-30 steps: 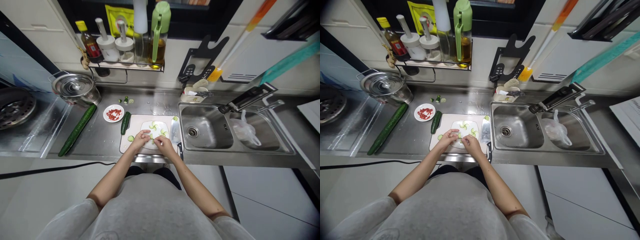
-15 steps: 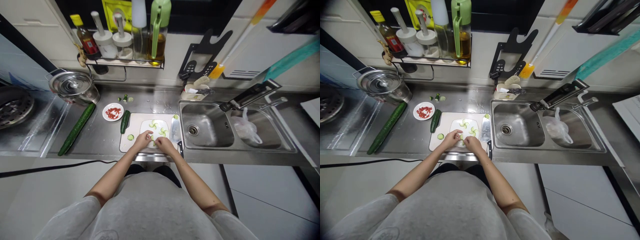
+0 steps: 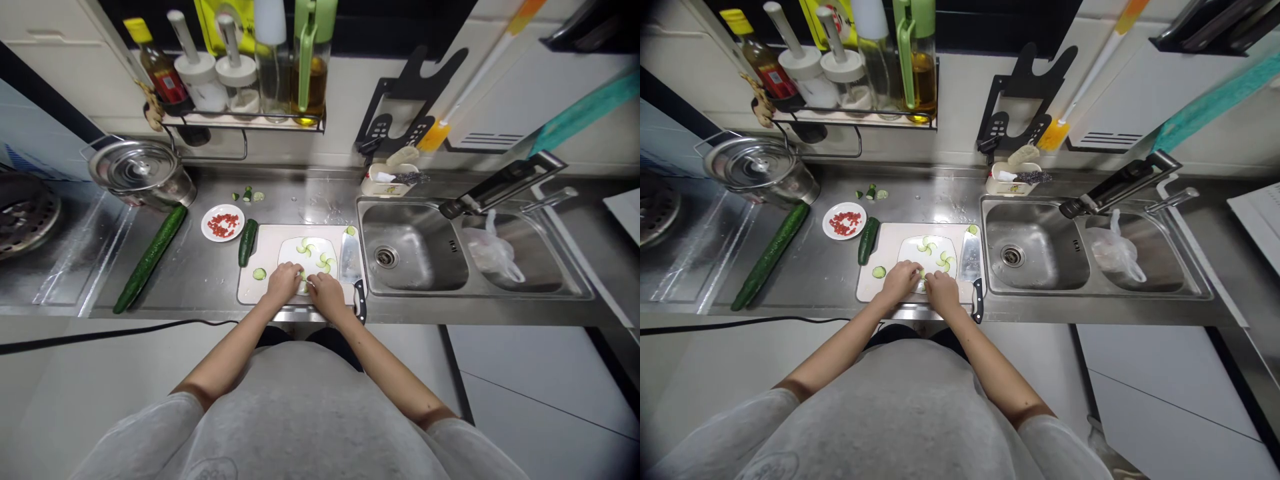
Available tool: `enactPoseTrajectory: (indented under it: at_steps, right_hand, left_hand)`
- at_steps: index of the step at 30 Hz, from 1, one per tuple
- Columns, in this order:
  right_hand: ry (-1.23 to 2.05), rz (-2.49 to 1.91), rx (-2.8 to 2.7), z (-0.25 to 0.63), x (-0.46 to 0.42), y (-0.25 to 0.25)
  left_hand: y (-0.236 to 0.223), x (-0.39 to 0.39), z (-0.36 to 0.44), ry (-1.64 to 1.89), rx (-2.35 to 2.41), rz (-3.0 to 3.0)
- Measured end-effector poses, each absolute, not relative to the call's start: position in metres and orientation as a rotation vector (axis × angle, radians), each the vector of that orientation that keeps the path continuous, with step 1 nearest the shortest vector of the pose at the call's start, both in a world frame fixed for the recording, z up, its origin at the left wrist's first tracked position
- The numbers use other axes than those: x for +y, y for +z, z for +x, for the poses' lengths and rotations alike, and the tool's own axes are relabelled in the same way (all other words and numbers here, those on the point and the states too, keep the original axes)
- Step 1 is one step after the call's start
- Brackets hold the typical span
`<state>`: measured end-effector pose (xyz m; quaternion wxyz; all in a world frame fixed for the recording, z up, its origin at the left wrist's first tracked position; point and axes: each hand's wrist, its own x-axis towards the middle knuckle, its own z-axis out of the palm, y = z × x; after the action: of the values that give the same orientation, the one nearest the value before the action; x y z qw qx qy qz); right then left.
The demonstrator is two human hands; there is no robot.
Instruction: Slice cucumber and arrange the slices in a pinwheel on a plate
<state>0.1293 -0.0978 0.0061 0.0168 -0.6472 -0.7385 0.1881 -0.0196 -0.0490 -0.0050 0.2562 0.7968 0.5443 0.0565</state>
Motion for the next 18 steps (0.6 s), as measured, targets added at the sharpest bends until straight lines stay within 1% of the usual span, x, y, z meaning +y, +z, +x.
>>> enactPoseTrajectory:
  at_steps: [7, 18]
  right_hand:
    - [0.554, -2.146, -2.238, 0.1176, -0.109, 0.0054]
    - [0.607, -2.114, -2.28, 0.1209, -0.1053, 0.0008]
  left_hand:
    - [-0.0065, -0.0517, -0.0199, 0.152, 1.483, 2.217]
    - [-0.006, -0.0483, -0.0229, 0.145, 1.439, 2.23]
